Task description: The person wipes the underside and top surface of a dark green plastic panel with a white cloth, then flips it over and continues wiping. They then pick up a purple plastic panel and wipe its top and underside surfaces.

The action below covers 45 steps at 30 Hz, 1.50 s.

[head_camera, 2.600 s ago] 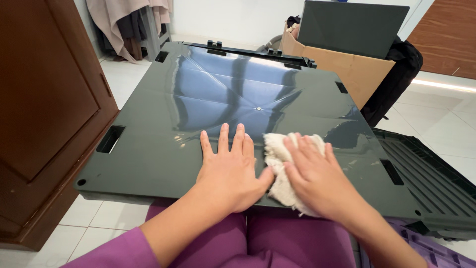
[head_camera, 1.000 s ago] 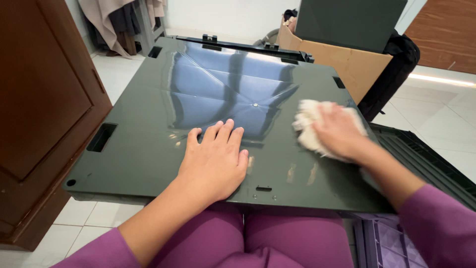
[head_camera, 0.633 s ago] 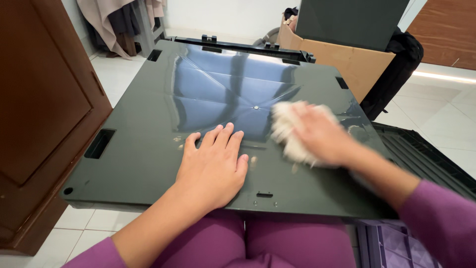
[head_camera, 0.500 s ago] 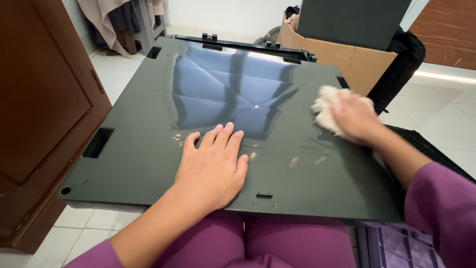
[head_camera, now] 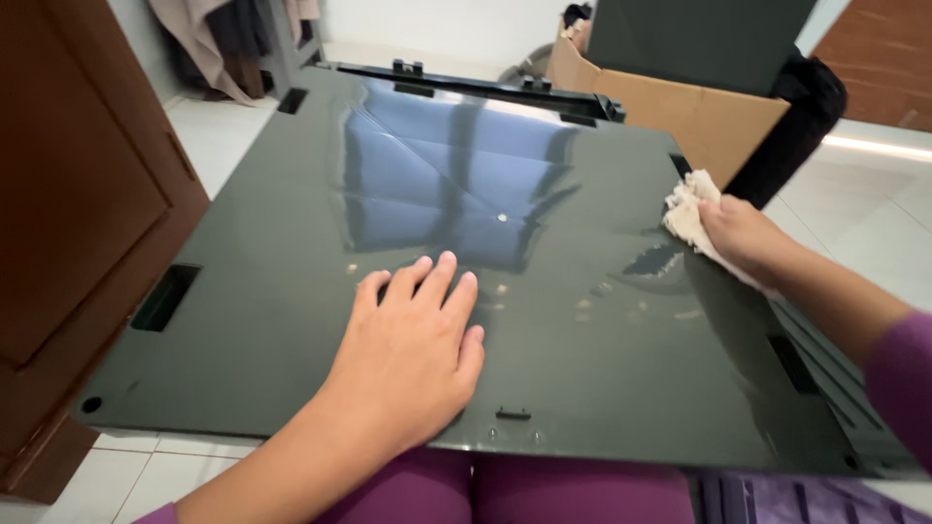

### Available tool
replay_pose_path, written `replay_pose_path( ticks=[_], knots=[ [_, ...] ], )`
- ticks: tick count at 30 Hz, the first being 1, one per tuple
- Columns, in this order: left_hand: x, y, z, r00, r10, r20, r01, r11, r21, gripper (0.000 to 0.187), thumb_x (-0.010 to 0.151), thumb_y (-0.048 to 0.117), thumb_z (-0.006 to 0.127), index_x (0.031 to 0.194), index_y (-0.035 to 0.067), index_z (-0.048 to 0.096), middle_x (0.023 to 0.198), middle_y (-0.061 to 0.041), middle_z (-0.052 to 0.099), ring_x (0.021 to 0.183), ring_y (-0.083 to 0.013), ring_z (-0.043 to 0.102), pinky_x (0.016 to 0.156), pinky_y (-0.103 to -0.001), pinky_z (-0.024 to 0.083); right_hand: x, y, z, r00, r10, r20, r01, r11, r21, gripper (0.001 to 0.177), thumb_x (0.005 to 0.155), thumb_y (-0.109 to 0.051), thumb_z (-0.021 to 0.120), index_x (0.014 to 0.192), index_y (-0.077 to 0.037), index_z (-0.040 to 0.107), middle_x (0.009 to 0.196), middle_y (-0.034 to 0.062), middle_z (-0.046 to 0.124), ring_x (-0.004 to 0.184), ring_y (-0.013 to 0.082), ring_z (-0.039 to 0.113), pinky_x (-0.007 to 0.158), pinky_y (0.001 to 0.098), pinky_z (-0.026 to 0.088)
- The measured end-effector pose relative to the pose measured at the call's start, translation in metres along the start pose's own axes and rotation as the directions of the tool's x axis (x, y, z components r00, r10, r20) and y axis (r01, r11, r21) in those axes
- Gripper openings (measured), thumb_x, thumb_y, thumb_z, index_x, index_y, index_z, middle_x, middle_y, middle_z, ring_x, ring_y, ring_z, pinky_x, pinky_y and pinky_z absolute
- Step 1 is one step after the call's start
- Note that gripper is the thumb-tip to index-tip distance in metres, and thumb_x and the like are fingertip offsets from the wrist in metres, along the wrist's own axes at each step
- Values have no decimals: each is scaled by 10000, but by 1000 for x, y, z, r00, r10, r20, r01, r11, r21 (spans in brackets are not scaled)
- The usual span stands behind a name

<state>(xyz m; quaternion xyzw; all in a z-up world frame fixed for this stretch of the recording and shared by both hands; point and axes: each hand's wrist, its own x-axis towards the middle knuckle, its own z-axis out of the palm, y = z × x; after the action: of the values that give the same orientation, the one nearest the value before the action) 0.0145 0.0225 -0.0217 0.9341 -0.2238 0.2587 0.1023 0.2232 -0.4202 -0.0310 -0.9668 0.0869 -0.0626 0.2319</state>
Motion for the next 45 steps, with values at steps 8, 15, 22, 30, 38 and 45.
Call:
replay_pose_path(
  ticks=[8, 15, 22, 30, 38, 45],
  knots=[
    [1, 3, -7, 1000, 20, -20, -21, 999, -49, 516, 889, 305, 559, 1285, -23, 596, 1402, -246, 548, 1295, -387, 480, 1040, -555, 333, 165, -31, 18, 972, -215, -90, 197, 965, -173, 564, 1081, -418, 414, 1281, 85, 574, 1286, 369, 596, 1226, 514, 544, 1032, 525, 413],
    [2, -3, -1, 999, 40, -28, -42, 995, -88, 534, 876, 293, 577, 1290, -43, 591, 1395, -276, 544, 1293, -423, 471, 1035, -570, 316, 175, -106, 34, 949, -311, 45, 312, 916, -253, 566, 1040, -466, 376, 1365, -73, 621, 1417, 242, 587, 1315, 449, 524, 1095, 501, 400],
    [1, -9, 13, 998, 60, -23, -61, 997, -55, 572, 860, 335, 601, 1290, -43, 602, 1404, -281, 544, 1280, -415, 493, 1029, -573, 345, 152, -205, 73, 897, -419, 145, 442, 865, -239, 612, 1053, -534, 318, 1313, -110, 674, 1402, 218, 610, 1295, 436, 551, 1081, 510, 423],
    [1, -16, 36, 994, 39, -106, -42, 999, -33, 643, 763, 410, 673, 1280, 30, 633, 1410, -258, 561, 1293, -391, 512, 1001, -628, 370, 138, -306, 118, 855, -485, 186, 517, 827, -219, 612, 1037, -537, 326, 1255, -110, 707, 1305, 232, 656, 1228, 440, 595, 1042, 515, 453],
    [0, -21, 46, 992, 27, -122, -30, 999, -21, 671, 722, 427, 740, 1271, 50, 658, 1423, -253, 562, 1290, -383, 544, 987, -655, 402, 128, -387, 162, 792, -571, 216, 604, 783, -145, 642, 1046, -532, 310, 1232, -54, 695, 1300, 240, 656, 1232, 437, 594, 1044, 519, 448],
    [1, -21, 56, 971, 15, -240, 9, 995, 99, 408, 834, 355, 735, 1167, 121, 700, 1326, -196, 672, 1209, -316, 658, 946, -603, 501, 121, -456, 207, 665, -711, 229, 739, 671, -61, 644, 1045, -541, 316, 1318, -31, 600, 1356, 239, 616, 1274, 421, 565, 1055, 517, 437]
  ],
)
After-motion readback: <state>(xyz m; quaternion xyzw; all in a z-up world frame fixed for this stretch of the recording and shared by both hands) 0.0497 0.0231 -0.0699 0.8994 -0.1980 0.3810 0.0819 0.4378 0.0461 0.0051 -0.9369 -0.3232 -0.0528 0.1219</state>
